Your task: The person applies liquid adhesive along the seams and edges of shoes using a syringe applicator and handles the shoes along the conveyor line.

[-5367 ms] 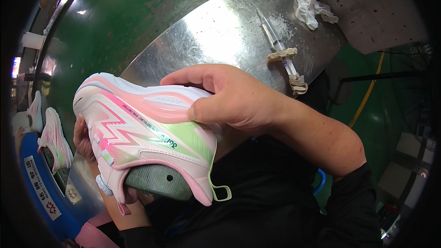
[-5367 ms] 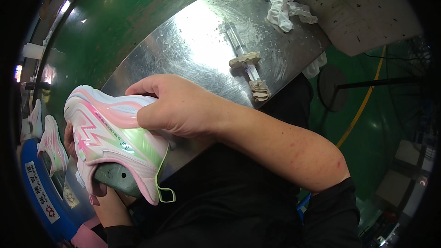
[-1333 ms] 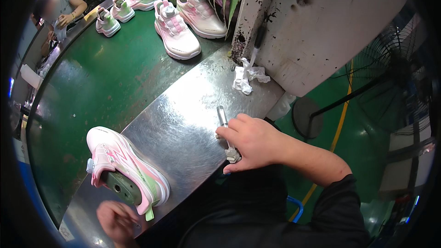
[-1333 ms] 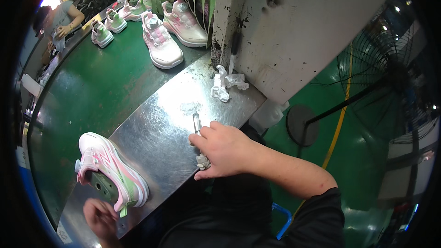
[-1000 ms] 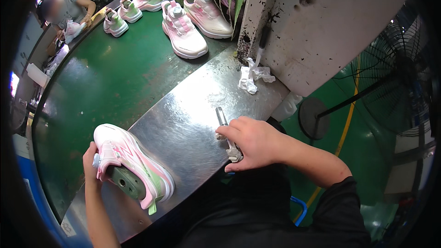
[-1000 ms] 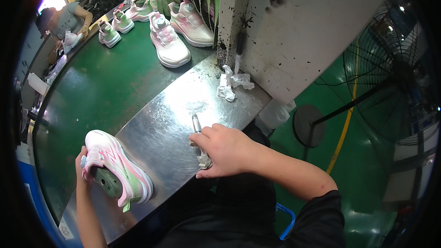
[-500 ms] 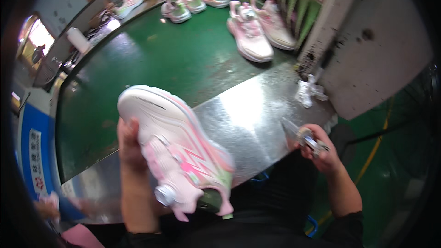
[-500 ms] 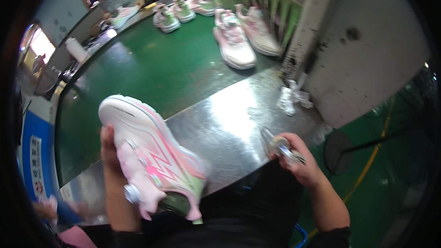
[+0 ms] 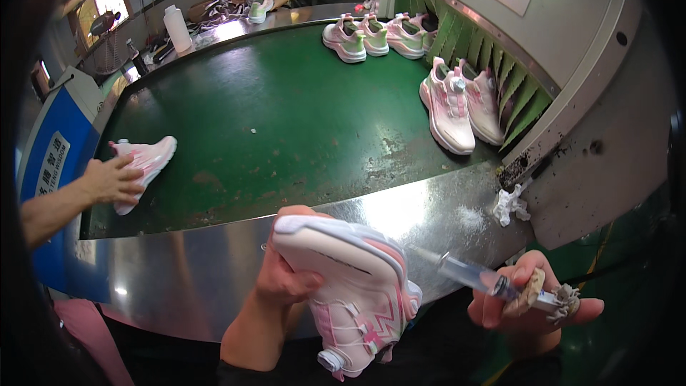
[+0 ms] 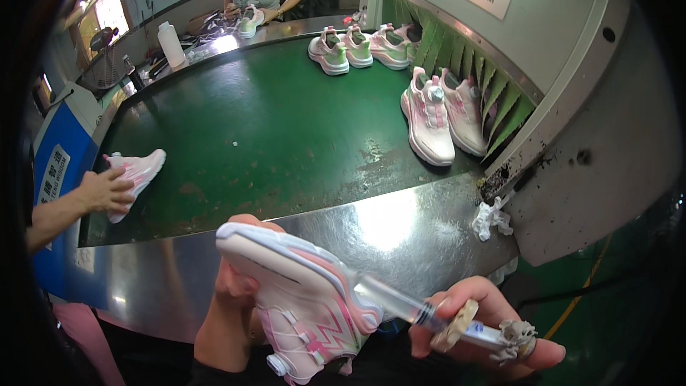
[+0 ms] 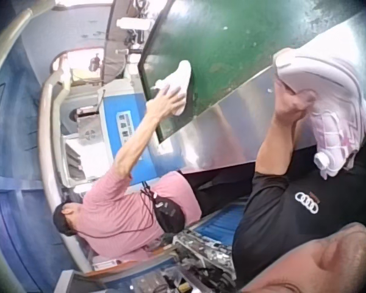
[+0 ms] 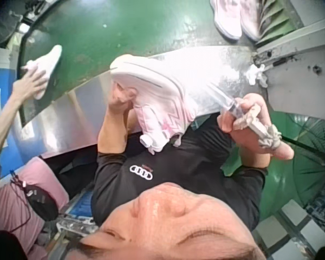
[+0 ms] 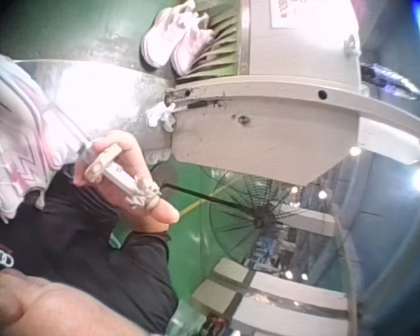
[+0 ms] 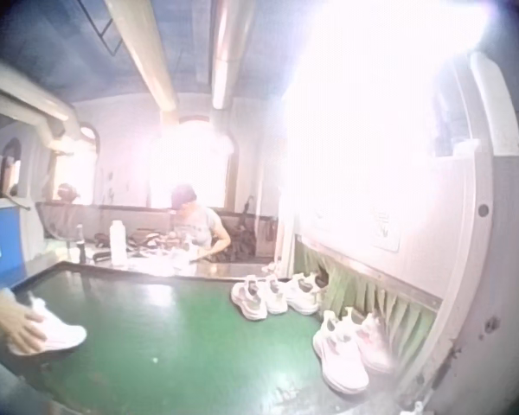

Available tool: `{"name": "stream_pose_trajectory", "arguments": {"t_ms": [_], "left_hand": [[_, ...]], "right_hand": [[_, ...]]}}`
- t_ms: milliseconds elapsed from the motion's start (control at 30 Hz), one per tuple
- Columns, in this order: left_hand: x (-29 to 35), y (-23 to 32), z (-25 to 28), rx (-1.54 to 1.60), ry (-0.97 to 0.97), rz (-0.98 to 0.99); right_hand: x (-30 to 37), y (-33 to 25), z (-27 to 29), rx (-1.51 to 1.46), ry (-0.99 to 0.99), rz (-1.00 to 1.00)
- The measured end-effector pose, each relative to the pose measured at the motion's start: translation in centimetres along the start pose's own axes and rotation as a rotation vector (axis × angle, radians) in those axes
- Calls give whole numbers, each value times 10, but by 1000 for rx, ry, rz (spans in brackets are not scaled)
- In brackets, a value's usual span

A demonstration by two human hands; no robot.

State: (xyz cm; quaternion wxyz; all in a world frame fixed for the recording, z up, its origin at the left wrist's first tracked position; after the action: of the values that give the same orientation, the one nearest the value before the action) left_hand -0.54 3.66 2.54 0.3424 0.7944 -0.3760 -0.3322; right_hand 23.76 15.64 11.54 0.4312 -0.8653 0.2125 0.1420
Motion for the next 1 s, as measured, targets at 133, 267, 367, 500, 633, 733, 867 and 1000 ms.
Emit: {"name": "stream_pose_trajectory", "arguments": {"t_ms": [133,267,367,500,633,733,867,1000], "left_hand": [[-2,-6,1,7,-152,-71],[4,3,-2,-49,-209,-130],[1,2,-9,-16,-248,-126],[5,7,-14,-11,-250,-115],[6,9,-16,-100,-248,-100],[7,11,-17,-40,-227,-67],[7,11,-15,-197,-252,-113],[9,10,-18,-43,-200,-98]], "right_hand": [[-26,9,-18,33,-31,-29],[-32,18,-18,51,-33,-133],[-30,15,-23,86,-18,-131],[-34,18,-28,101,-1,-153],[-30,19,-28,76,123,-201],[-32,20,-26,93,118,-195],[-34,21,-27,143,75,-157],[-33,20,-28,158,64,-122]]}}
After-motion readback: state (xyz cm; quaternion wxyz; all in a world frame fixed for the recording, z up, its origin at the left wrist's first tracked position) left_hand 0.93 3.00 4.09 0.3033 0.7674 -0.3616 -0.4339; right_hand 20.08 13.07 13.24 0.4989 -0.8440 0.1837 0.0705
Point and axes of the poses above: each hand's wrist, its own x-axis away from the middle knuckle, its own z-axis out of the back of the hand, y = z × x, the point moved 4 cm from there along -x, towards the middle knuckle, and after that the axes turned 4 degrees about -x, right-handed, at the moved point
